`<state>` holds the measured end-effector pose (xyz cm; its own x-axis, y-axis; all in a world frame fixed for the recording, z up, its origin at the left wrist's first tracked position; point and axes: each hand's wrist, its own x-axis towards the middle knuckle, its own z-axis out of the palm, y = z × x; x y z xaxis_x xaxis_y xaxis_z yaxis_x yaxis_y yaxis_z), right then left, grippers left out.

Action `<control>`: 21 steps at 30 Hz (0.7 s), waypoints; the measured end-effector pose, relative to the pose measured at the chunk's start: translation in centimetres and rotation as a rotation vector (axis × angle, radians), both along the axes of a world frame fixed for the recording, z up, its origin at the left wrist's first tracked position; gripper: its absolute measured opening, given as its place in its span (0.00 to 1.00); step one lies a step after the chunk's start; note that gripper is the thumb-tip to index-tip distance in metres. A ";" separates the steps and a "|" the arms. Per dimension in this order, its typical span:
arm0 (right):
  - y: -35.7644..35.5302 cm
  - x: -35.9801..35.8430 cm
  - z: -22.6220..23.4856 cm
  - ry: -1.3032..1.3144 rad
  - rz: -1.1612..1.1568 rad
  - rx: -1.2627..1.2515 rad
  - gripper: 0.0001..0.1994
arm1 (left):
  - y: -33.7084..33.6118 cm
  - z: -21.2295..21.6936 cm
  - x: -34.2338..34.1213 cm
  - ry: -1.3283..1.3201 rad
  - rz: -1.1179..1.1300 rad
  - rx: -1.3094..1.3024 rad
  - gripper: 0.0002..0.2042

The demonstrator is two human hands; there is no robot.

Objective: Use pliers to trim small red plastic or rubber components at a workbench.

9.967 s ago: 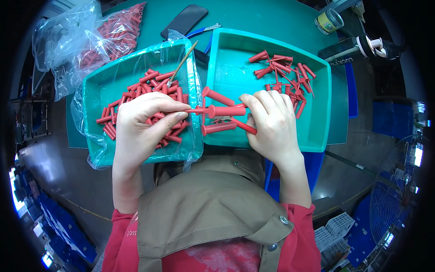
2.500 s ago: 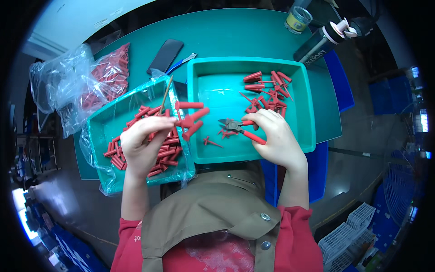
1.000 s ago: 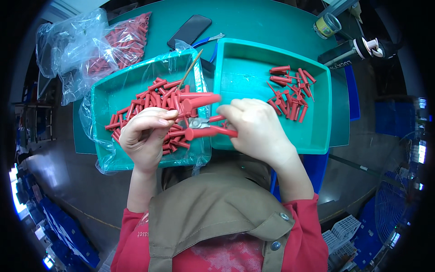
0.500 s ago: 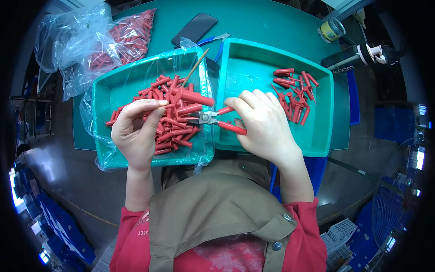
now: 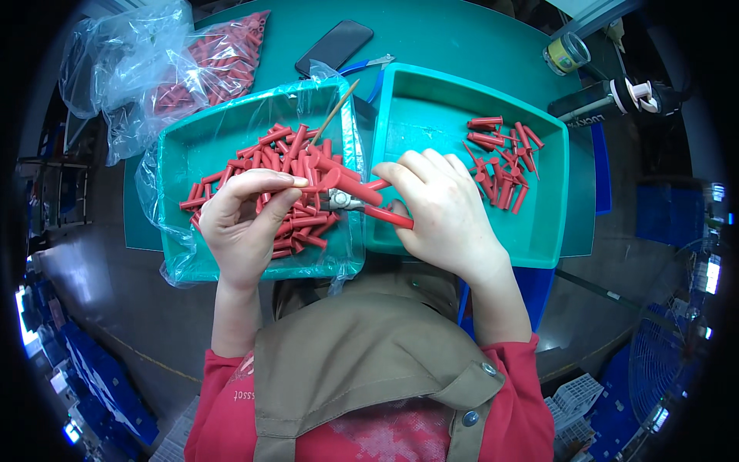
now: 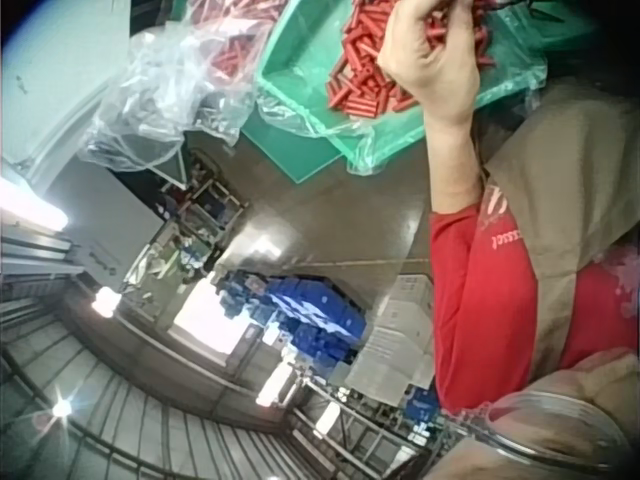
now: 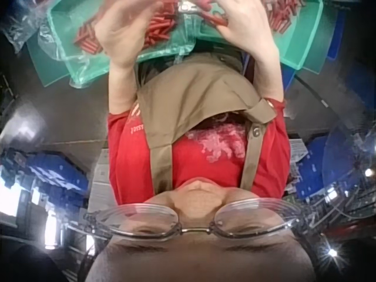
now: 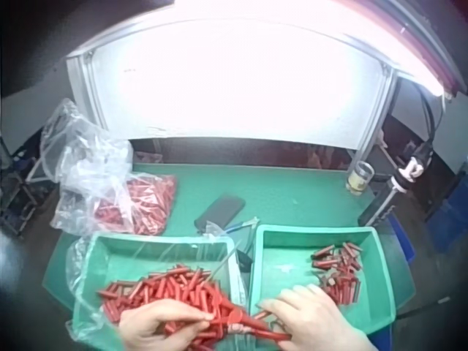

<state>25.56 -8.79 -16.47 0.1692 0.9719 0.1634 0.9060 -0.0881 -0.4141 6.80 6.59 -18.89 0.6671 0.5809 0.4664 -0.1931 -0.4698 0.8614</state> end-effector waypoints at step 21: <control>0.0 0.0 -0.4 -0.026 -0.010 0.022 0.25 | -0.2 0.7 0.5 0.029 -0.035 -0.086 0.10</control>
